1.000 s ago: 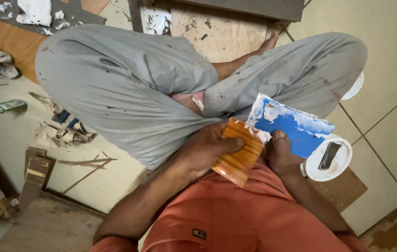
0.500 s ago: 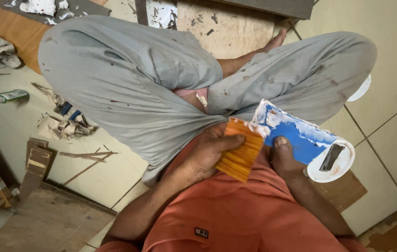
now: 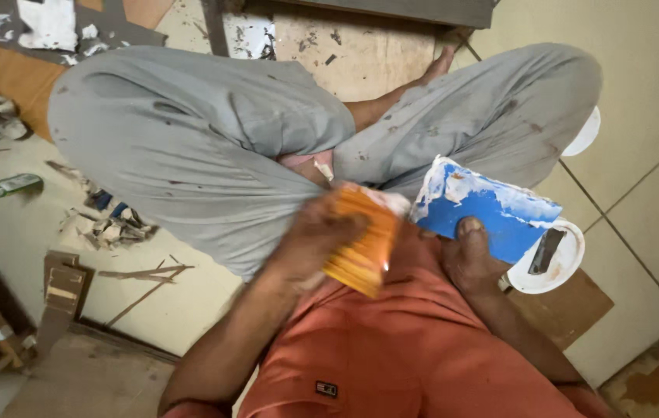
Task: The person sits on the floor and uses a blue plastic scraper to apply white filler paste into the grooves of a small wooden piece. They repeatedly scrape filler from a metal sheet onto the wood, smoothing it into the grooves. Later, they spread filler onto a larger grey board.
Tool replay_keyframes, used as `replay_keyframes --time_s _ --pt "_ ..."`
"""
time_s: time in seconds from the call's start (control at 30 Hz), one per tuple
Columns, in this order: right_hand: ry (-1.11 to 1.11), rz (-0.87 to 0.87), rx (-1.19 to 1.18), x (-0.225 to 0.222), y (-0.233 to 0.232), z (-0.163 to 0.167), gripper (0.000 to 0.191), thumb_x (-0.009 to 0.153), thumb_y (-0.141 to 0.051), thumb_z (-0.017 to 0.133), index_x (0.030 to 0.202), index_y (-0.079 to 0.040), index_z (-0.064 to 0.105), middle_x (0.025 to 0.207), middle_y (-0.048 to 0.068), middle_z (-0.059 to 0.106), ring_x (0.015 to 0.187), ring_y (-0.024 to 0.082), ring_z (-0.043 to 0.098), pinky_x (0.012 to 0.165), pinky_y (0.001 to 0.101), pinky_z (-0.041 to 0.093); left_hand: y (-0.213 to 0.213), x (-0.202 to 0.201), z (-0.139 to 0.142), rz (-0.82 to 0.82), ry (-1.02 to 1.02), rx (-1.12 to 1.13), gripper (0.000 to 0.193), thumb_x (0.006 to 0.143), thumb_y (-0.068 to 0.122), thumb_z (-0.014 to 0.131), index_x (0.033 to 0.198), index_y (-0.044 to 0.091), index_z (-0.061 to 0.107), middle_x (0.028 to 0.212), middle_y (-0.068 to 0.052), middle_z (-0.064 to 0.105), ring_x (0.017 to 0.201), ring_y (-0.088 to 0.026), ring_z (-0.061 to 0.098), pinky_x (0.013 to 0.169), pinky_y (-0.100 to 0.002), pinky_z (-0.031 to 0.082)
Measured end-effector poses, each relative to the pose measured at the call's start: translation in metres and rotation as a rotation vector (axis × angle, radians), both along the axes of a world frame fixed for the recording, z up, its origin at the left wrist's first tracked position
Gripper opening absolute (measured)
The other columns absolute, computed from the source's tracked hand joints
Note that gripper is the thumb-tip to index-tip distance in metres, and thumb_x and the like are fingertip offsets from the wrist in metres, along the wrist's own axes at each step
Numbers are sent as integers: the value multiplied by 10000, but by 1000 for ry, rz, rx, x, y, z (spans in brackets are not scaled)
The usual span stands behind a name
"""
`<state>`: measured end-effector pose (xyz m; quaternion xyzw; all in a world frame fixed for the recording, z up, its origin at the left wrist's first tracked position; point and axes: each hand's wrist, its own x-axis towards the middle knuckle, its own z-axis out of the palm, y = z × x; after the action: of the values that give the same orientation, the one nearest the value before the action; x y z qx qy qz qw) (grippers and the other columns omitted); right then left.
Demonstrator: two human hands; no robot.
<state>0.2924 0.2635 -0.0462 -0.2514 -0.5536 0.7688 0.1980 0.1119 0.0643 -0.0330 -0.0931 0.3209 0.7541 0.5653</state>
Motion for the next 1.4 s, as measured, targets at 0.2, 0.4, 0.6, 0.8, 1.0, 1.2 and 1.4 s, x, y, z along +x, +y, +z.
replay_keyframes --time_s 0.2,0.4,0.6,0.8,1.0,1.2,1.4 --pt "-225 -81 411 0 -1 13 231 1078 -103 541 1233 53 612 1030 73 624 881 160 576 828 304 486 21 15 16 -194 -125 59 340 968 88 665 1264 -75 625 1078 -140 738 903 -182 733 812 -323 611" --pt "-187 44 429 23 15 1 234 1004 -105 518 1191 13 595 1072 64 650 959 185 640 900 341 550 24 18 -5 -118 -162 125 291 1003 91 658 1263 -37 631 1074 -131 725 876 -197 724 785 -332 601" --pt "-254 48 159 32 25 10 165 1000 -83 513 1116 2 594 981 68 634 854 203 644 799 358 563 35 -12 -20 104 -114 -16 269 994 95 648 1239 -18 641 1085 -110 725 917 -170 720 834 -327 602" --pt "-123 -53 114 6 52 27 96 994 -66 521 1054 -20 580 900 58 627 755 220 666 687 358 572 53 3 22 -18 79 -73 292 966 69 679 1240 -23 639 1084 -102 725 918 -168 716 827 -332 608" --pt "-310 -98 440 25 49 29 62 1058 -28 567 1051 10 615 808 17 589 659 114 523 617 261 433 76 25 41 -199 42 -28 298 985 87 642 1239 -67 635 1076 -135 735 905 -184 727 793 -331 615" --pt "-283 81 640 40 52 26 192 1046 -67 544 1188 -7 658 1072 39 676 933 154 625 850 303 521 69 32 44 -129 -169 4 315 982 74 636 1259 -74 609 1082 -147 725 893 -195 726 792 -338 606" --pt "-345 142 615 42 46 21 253 1072 -157 510 1205 -1 661 1073 47 688 950 173 642 864 307 517 59 36 29 -60 -168 37 334 964 75 646 1261 -74 617 1094 -144 728 916 -185 728 827 -324 598"
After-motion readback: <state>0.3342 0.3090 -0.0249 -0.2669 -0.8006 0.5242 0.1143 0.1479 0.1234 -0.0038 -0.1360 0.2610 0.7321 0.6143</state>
